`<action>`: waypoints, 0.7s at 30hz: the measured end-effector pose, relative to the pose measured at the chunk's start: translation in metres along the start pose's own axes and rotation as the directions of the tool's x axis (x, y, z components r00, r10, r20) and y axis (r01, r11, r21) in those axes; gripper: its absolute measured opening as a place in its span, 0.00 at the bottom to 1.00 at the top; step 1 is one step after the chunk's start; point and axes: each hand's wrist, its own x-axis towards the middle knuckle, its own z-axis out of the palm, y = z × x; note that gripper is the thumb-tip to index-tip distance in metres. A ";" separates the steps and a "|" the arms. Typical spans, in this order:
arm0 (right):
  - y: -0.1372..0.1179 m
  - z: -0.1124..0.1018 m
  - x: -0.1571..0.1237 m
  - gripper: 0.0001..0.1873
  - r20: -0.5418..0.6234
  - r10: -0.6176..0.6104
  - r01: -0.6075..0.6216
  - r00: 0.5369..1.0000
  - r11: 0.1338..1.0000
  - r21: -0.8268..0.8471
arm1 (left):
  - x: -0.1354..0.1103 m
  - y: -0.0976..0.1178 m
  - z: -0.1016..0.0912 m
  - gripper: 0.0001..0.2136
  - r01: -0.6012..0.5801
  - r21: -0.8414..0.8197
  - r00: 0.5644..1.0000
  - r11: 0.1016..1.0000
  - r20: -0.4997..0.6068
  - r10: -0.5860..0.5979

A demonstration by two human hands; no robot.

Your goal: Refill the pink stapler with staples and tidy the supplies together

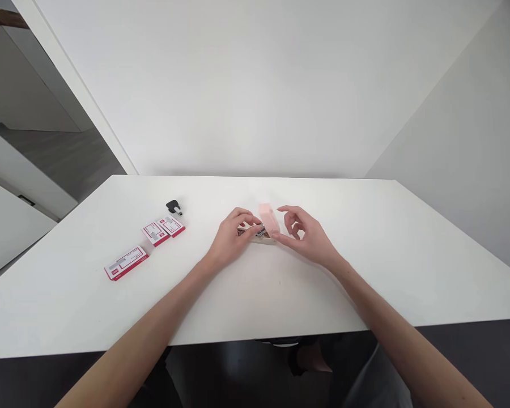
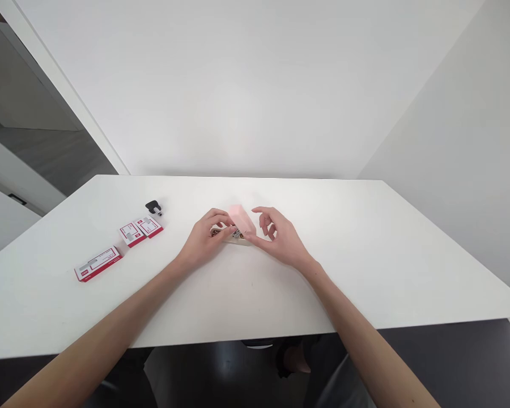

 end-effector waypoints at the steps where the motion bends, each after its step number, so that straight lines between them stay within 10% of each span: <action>1: 0.003 0.001 0.002 0.29 0.017 0.017 -0.017 1.000 1.000 -0.006 | 0.000 -0.001 0.000 0.11 0.004 0.000 1.000 1.000 0.009 -0.004; 21: 0.016 0.015 0.000 0.14 0.078 0.044 -0.046 0.996 0.999 0.021 | -0.004 -0.005 0.004 0.08 -0.012 -0.036 1.000 0.999 -0.016 0.011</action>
